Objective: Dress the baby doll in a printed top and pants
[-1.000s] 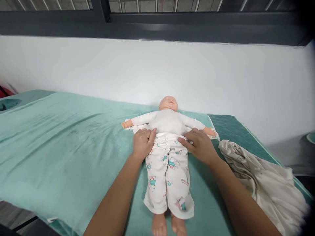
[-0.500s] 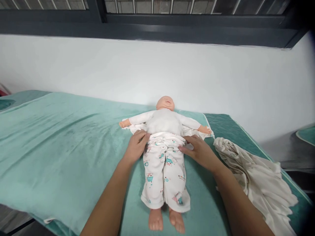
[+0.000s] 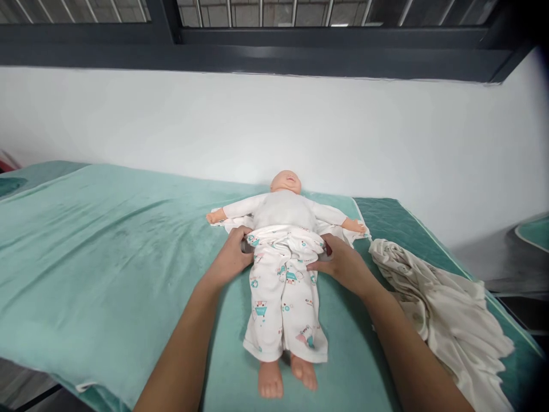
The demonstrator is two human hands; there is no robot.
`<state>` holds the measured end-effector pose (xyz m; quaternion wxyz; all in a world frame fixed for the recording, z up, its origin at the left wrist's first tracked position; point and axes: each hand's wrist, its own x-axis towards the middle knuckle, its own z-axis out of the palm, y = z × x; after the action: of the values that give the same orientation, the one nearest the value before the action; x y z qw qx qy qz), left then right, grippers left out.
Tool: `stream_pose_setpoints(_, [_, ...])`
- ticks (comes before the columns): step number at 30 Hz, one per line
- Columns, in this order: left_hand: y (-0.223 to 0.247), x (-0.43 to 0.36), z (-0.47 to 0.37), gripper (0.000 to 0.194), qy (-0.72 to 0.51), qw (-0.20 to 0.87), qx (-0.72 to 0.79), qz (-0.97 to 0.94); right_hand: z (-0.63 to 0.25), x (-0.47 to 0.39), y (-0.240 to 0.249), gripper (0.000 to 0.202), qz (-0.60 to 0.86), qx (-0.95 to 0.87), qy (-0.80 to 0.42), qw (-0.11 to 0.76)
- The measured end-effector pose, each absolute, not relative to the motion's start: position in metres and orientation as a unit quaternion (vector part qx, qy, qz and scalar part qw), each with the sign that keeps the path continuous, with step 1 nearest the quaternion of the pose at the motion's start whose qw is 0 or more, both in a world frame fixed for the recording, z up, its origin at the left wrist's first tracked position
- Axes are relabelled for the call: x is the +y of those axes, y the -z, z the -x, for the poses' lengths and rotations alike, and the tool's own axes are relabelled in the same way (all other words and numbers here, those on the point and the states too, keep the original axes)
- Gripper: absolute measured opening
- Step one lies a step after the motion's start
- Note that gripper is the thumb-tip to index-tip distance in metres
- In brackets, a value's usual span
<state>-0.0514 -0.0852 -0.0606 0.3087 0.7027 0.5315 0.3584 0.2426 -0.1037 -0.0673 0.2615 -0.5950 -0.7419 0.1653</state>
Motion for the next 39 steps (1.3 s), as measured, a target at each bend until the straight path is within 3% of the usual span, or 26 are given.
stream_pose_setpoints(7, [0.063,-0.082,0.042,0.019,-0.402,0.255,0.593,-0.65,-0.231,-0.102,0.069,0.045,0.646,-0.704,-0.102,0.277])
stream_pose_setpoints(14, [0.068,-0.08,0.038,0.015,-0.423,0.2,0.601,-0.647,-0.23,-0.104,0.071,0.019,0.632,-0.691,-0.103,0.334])
stream_pose_setpoints(22, [0.075,-0.064,0.027,0.021,-0.426,0.131,0.581,-0.681,-0.217,-0.109,0.071,0.025,0.628,-0.681,-0.093,0.366])
stream_pose_setpoints(28, [0.077,-0.06,0.025,0.023,-0.421,0.108,0.575,-0.693,-0.22,-0.106,0.072,0.011,0.61,-0.705,-0.153,0.327])
stream_pose_setpoints(34, [0.078,-0.061,0.027,0.031,-0.431,0.109,0.576,-0.686,-0.231,-0.109,0.068,0.03,0.545,-0.732,-0.268,0.309])
stream_pose_setpoints(39, [0.077,-0.061,0.028,0.027,-0.433,0.109,0.575,-0.686,-0.233,-0.119,0.061,0.038,0.502,-0.722,-0.386,0.28])
